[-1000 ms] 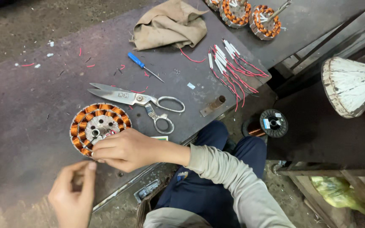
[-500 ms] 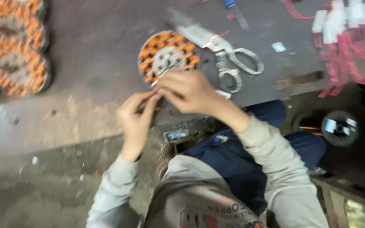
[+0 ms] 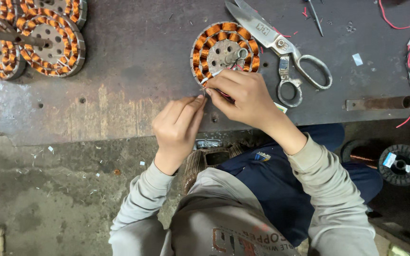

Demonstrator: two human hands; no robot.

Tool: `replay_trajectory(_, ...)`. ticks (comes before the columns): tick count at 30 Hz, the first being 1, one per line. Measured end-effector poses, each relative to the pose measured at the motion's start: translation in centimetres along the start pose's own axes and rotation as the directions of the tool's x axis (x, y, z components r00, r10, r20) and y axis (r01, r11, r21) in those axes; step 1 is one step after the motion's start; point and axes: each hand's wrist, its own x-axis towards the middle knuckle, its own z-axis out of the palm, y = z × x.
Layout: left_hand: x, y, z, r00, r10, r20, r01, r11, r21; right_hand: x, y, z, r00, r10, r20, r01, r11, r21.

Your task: The person is assembling an electrical component, likely a motor stator, by connecting wires to copper windings. They use shears to cut wires and a screwdriver to adjust connections, working on a single unit at a time.

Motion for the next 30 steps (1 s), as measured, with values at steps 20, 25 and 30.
replay_trajectory(20,-0.4,0.0,2.3,0.954,-0.285,-0.087,0.270,0.950,-0.155,0.0,0.2,-0.3,0.999,0.020,-0.033,-0.017,0.996,0.084)
replay_trajectory(25,-0.4,0.0,2.5,0.968,-0.241,-0.074,0.227,0.960,-0.160,-0.1,0.1,-0.2,0.999,0.026,-0.026,-0.023,0.995,0.098)
replay_trajectory(30,-0.1,0.3,2.0,0.983,-0.183,-0.018,0.180,0.977,-0.119,0.0,0.0,-0.3,0.998,0.028,-0.055,-0.022,0.994,0.106)
